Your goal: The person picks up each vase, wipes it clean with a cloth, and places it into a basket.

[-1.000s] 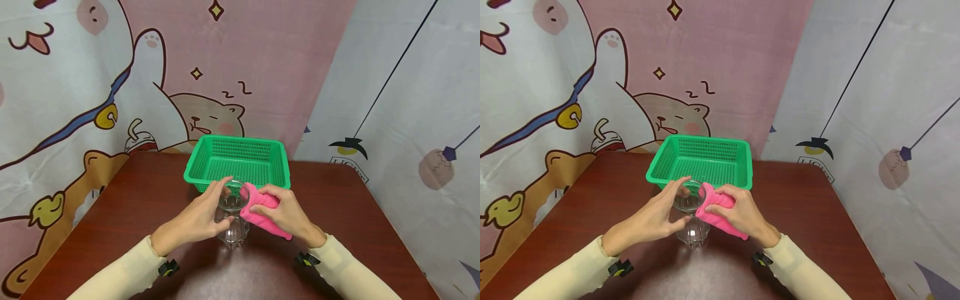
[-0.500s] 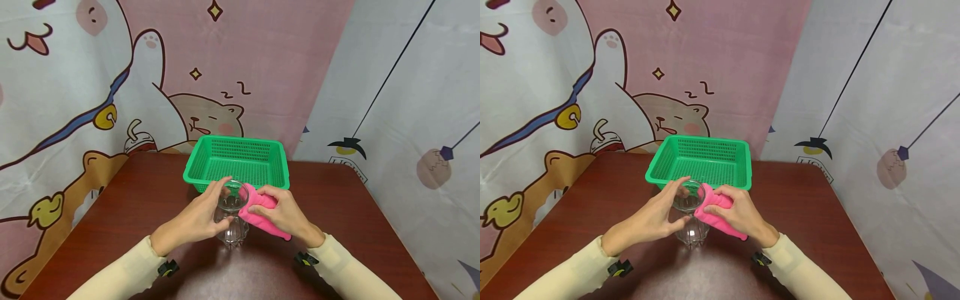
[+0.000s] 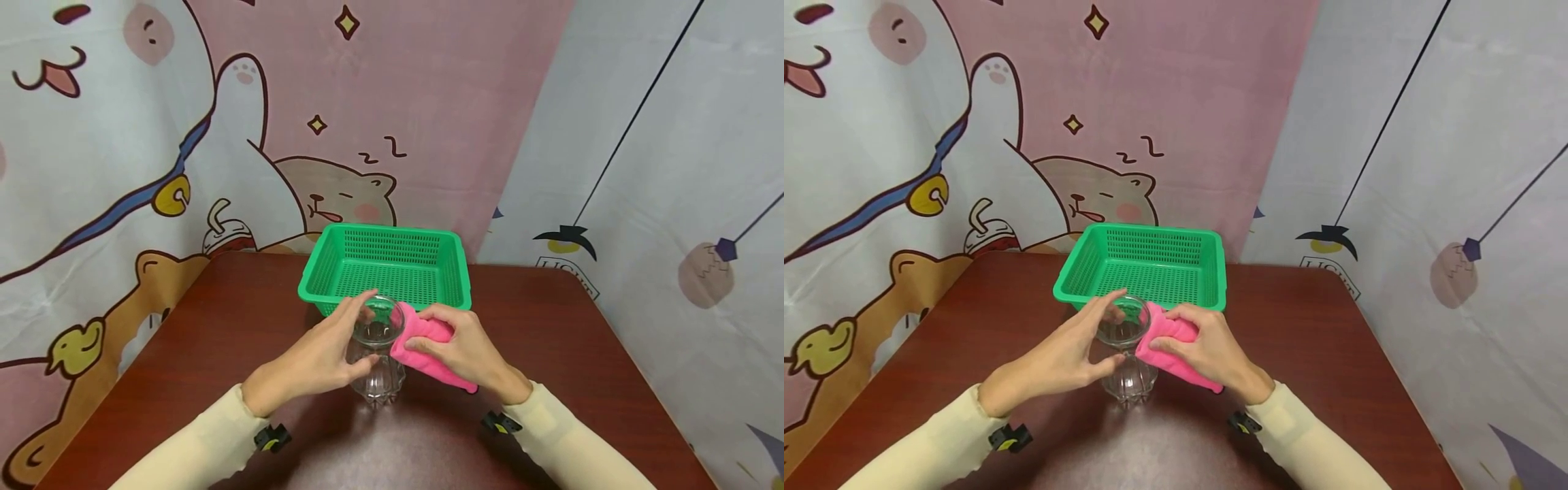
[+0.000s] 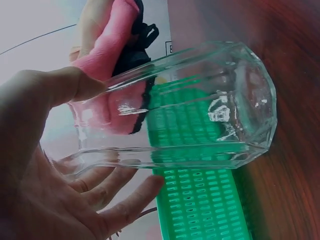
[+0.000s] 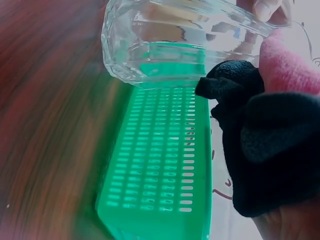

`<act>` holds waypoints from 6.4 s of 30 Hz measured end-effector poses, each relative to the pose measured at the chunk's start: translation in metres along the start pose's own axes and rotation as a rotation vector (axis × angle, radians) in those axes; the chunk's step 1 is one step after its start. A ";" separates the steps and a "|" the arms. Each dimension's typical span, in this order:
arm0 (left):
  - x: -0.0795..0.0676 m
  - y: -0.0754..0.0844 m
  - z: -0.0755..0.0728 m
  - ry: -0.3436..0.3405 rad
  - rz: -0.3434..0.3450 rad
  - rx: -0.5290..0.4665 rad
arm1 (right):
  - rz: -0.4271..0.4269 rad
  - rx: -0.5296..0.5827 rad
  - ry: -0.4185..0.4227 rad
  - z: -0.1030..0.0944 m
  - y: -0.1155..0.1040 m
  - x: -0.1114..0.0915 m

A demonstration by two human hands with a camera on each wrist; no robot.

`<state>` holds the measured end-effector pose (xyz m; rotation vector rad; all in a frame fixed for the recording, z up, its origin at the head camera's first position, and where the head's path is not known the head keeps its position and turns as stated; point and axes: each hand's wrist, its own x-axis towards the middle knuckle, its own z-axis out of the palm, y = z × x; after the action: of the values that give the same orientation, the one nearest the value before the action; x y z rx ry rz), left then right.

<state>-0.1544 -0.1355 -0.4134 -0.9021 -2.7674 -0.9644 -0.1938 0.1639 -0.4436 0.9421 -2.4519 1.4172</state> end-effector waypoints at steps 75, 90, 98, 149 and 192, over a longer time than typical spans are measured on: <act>-0.002 0.002 -0.014 -0.030 -0.011 -0.092 | 0.005 -0.023 0.021 0.001 -0.010 -0.002; 0.000 0.003 -0.007 -0.022 0.007 -0.021 | -0.057 -0.012 0.030 0.011 -0.008 0.000; 0.000 0.002 -0.006 -0.019 0.016 -0.017 | -0.052 -0.030 0.030 0.013 -0.009 0.001; 0.000 -0.005 -0.003 0.002 0.006 -0.097 | 0.011 -0.358 -0.286 0.022 0.015 -0.006; -0.001 -0.009 -0.003 0.002 0.005 -0.174 | 0.045 -0.210 -0.184 0.021 0.011 -0.010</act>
<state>-0.1590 -0.1437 -0.4167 -0.9283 -2.7110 -1.2196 -0.1884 0.1547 -0.4671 1.0162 -2.7053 1.1002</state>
